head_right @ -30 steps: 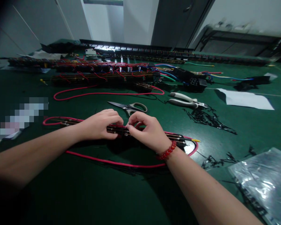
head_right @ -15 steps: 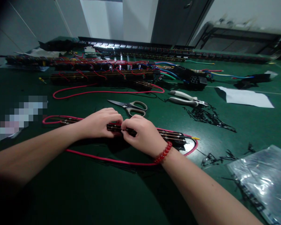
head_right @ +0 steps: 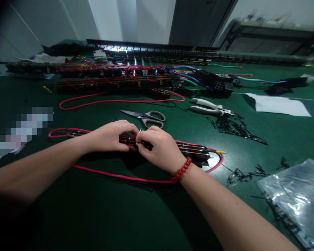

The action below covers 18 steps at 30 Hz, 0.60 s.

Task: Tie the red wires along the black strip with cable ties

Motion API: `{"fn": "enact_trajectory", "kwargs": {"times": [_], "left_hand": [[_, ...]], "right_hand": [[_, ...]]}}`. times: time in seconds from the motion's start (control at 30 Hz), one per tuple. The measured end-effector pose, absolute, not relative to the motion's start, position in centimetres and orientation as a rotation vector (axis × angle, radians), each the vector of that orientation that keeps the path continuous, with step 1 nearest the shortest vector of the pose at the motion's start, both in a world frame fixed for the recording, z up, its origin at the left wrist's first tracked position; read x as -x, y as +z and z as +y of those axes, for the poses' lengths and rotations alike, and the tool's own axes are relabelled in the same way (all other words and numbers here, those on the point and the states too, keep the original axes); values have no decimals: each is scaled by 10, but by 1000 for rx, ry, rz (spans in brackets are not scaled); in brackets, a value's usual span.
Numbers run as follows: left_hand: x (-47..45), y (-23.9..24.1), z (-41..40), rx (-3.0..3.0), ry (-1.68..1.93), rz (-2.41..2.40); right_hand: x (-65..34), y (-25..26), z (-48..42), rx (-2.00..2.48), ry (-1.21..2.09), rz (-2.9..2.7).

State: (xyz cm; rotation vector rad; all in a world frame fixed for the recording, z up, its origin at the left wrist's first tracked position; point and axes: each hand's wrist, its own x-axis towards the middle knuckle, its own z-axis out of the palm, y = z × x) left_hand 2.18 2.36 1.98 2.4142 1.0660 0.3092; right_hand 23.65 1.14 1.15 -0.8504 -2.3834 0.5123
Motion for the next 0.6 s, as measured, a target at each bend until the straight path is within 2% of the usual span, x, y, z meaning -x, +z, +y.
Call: {"fn": "enact_trajectory", "kwargs": {"times": [0.37, 0.6], "left_hand": [[-18, 19, 25, -2228, 528, 940], [-24, 21, 18, -2145, 598, 1130]], "right_hand": [[-235, 11, 12, 872, 488, -2368], [-233, 10, 11, 900, 468, -2338]]}}
